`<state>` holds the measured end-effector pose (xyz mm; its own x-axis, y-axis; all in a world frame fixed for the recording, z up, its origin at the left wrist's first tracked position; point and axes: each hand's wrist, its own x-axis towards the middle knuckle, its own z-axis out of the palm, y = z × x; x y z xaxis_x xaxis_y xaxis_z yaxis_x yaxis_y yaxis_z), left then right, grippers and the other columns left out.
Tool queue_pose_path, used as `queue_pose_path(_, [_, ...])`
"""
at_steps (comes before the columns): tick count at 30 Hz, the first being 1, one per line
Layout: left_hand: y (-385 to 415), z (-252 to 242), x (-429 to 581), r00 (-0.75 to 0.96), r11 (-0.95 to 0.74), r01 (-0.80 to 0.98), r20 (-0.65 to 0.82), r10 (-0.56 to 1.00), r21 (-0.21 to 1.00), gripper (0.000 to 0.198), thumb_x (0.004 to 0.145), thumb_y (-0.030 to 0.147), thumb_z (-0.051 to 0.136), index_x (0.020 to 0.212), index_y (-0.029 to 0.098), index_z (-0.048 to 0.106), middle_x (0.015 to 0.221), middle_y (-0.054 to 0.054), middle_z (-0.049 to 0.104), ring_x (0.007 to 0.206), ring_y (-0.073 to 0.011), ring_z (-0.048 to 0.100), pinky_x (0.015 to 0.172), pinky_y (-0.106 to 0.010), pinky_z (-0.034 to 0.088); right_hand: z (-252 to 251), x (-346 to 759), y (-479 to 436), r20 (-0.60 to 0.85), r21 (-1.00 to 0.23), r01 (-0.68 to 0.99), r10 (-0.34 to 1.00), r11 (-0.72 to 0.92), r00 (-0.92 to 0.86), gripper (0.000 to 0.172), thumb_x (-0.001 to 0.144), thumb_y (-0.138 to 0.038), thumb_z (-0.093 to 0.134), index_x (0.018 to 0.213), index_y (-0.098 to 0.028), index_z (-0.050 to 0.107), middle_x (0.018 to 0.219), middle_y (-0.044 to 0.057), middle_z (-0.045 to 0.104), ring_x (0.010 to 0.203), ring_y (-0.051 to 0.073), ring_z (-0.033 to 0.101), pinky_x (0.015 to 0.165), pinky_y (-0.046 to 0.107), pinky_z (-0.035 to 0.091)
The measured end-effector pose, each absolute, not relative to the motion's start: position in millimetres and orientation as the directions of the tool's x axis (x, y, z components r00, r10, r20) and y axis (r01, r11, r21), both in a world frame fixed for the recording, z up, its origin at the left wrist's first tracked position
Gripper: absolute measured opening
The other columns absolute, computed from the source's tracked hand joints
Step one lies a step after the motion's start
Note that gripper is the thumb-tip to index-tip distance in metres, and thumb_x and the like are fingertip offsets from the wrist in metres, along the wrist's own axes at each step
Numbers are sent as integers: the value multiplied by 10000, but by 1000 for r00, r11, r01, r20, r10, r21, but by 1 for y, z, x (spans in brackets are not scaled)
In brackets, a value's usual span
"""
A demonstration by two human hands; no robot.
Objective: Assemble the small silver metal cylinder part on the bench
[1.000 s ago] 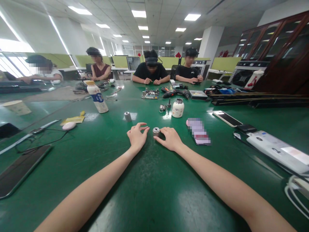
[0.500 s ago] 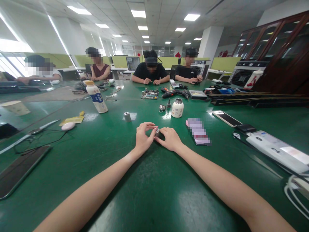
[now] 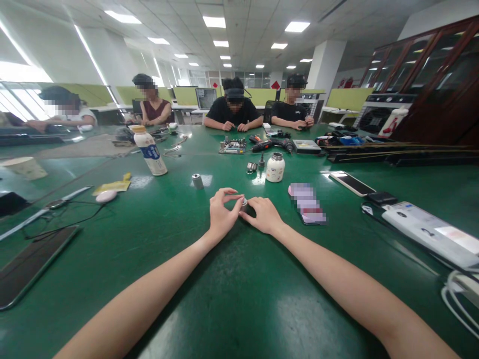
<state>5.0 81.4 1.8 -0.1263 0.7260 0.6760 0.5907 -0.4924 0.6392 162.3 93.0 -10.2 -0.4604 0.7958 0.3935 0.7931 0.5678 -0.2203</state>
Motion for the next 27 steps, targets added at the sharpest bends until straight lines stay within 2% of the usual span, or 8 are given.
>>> queue_pose_path(3, [85, 6, 1, -254, -439, 609, 687, 681, 661, 181, 821, 286, 721, 917, 242, 575, 891, -15, 764, 945, -242, 714, 991, -437, 423, -9, 162, 92, 396, -229, 792, 798, 565, -455, 396, 958, -521, 537, 1073, -160, 653, 1063, 102, 697, 980, 240, 611, 842, 362, 396])
queue_pose_path(5, [89, 4, -5, -316, -337, 661, 656, 686, 671, 177, 816, 289, 722, 902, 241, 576, 906, -27, 772, 985, -264, 694, 997, -468, 395, -9, 162, 92, 398, -232, 793, 799, 563, -451, 389, 953, -518, 549, 1066, -161, 654, 1051, 101, 697, 972, 238, 612, 844, 360, 396])
queue_pose_path(9, [101, -11, -21, -296, -131, 715, 467, 833, 687, 198, 746, 253, 764, 870, 262, 609, 785, -27, 778, 1036, -327, 646, 967, -522, 354, -8, 161, 91, 404, -232, 792, 797, 564, -449, 390, 953, -518, 548, 1059, -158, 655, 1036, 102, 695, 963, 235, 611, 849, 357, 398])
queue_pose_path(14, [108, -27, -26, -258, -193, 718, 514, 818, 669, 265, 715, 232, 785, 939, 284, 655, 831, -50, 790, 1037, -336, 613, 959, -528, 335, -8, 161, 91, 405, -225, 795, 796, 563, -449, 391, 955, -516, 545, 1052, -154, 657, 1029, 101, 694, 959, 235, 609, 849, 360, 402])
queue_pose_path(18, [103, -17, -21, -240, -227, 721, 543, 805, 655, 164, 784, 261, 749, 932, 278, 679, 798, -29, 782, 1022, -314, 631, 976, -531, 340, -8, 162, 91, 400, -225, 797, 799, 561, -449, 393, 955, -517, 545, 1062, -155, 655, 1032, 101, 693, 964, 233, 610, 849, 357, 402])
queue_pose_path(23, [90, -2, -6, -154, -509, 686, 788, 596, 519, 70, 883, 282, 652, 932, 243, 682, 936, -38, 754, 970, -230, 655, 951, -420, 420, -8, 162, 91, 393, -228, 796, 801, 560, -452, 374, 952, -504, 559, 1056, -157, 653, 1044, 101, 697, 980, 239, 614, 844, 354, 398])
queue_pose_path(27, [84, -3, 2, -9, -600, 634, 781, 625, 488, 118, 882, 230, 654, 998, 245, 662, 947, -30, 755, 1004, -223, 668, 951, -417, 431, -9, 162, 92, 390, -223, 796, 800, 563, -456, 343, 956, -471, 565, 1064, -157, 649, 1074, 103, 698, 1000, 241, 615, 838, 357, 398])
